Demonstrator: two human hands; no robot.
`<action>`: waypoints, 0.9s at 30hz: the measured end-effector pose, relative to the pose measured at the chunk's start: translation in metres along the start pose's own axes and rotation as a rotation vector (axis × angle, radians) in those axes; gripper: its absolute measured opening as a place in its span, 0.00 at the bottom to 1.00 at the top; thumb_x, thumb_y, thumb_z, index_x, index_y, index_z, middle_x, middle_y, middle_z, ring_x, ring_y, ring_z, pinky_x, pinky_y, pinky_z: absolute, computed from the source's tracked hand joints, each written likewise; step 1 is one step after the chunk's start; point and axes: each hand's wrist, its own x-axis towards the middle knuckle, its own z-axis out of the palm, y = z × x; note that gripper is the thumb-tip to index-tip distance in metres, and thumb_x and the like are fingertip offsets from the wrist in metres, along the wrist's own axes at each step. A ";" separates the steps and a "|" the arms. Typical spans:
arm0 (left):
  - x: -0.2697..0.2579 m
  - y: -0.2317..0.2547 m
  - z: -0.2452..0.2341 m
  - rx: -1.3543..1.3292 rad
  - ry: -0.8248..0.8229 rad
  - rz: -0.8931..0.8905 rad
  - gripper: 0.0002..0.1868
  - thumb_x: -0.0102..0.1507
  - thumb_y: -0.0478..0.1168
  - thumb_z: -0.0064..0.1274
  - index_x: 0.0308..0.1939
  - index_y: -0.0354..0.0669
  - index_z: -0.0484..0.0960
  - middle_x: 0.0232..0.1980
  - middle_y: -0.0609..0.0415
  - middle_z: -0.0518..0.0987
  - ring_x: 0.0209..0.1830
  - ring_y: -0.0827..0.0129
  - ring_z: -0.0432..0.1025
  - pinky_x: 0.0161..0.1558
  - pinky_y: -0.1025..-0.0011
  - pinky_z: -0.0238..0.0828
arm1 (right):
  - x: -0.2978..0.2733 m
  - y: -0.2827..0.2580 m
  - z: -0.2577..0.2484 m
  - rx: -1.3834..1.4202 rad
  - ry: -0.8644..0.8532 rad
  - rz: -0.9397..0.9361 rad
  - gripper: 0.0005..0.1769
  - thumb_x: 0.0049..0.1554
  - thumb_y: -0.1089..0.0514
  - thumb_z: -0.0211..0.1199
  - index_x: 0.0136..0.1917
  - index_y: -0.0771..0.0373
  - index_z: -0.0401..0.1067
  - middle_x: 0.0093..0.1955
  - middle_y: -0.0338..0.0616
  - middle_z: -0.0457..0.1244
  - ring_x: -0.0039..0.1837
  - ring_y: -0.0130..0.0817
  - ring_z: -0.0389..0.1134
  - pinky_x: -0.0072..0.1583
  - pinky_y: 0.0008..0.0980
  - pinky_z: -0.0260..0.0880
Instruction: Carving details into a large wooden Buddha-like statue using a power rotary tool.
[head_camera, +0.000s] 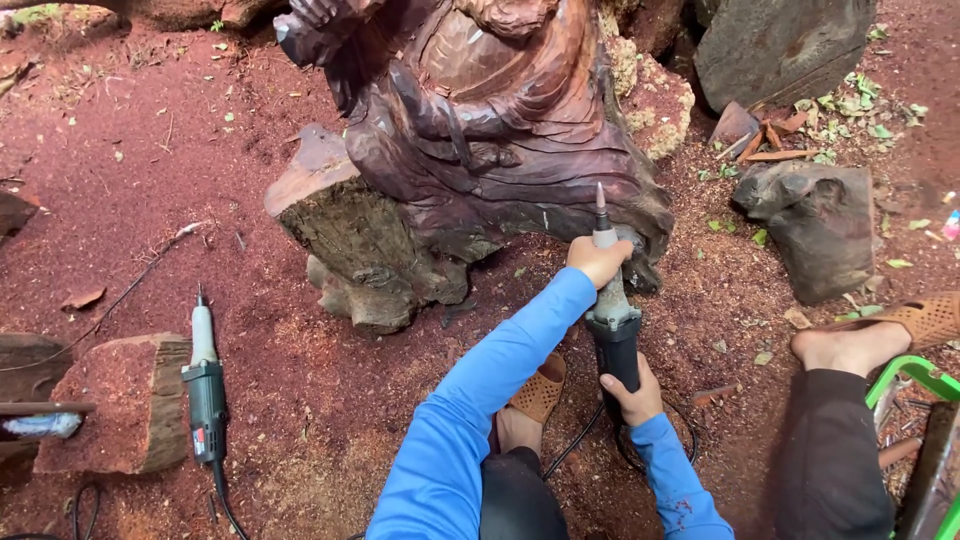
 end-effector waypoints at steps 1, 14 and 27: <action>0.000 -0.001 0.001 -0.002 0.001 0.001 0.31 0.53 0.46 0.60 0.56 0.29 0.77 0.54 0.36 0.77 0.55 0.52 0.73 0.55 0.46 0.70 | -0.001 -0.003 -0.001 -0.002 -0.001 -0.001 0.43 0.39 0.31 0.78 0.66 0.41 0.71 0.43 0.55 0.66 0.45 0.48 0.70 0.45 0.48 0.67; 0.015 -0.032 -0.015 -0.222 0.104 0.037 0.29 0.49 0.44 0.64 0.51 0.31 0.81 0.52 0.36 0.78 0.58 0.46 0.72 0.57 0.47 0.69 | 0.024 -0.026 -0.026 -0.178 -0.070 0.002 0.48 0.39 0.30 0.78 0.71 0.39 0.68 0.45 0.61 0.67 0.49 0.59 0.71 0.49 0.53 0.68; -0.002 -0.019 -0.027 -0.324 0.045 0.066 0.20 0.53 0.41 0.62 0.44 0.29 0.84 0.50 0.32 0.80 0.55 0.42 0.74 0.57 0.43 0.71 | 0.035 -0.032 -0.029 -0.239 -0.093 0.051 0.51 0.37 0.28 0.78 0.72 0.34 0.67 0.46 0.59 0.69 0.51 0.60 0.72 0.50 0.53 0.70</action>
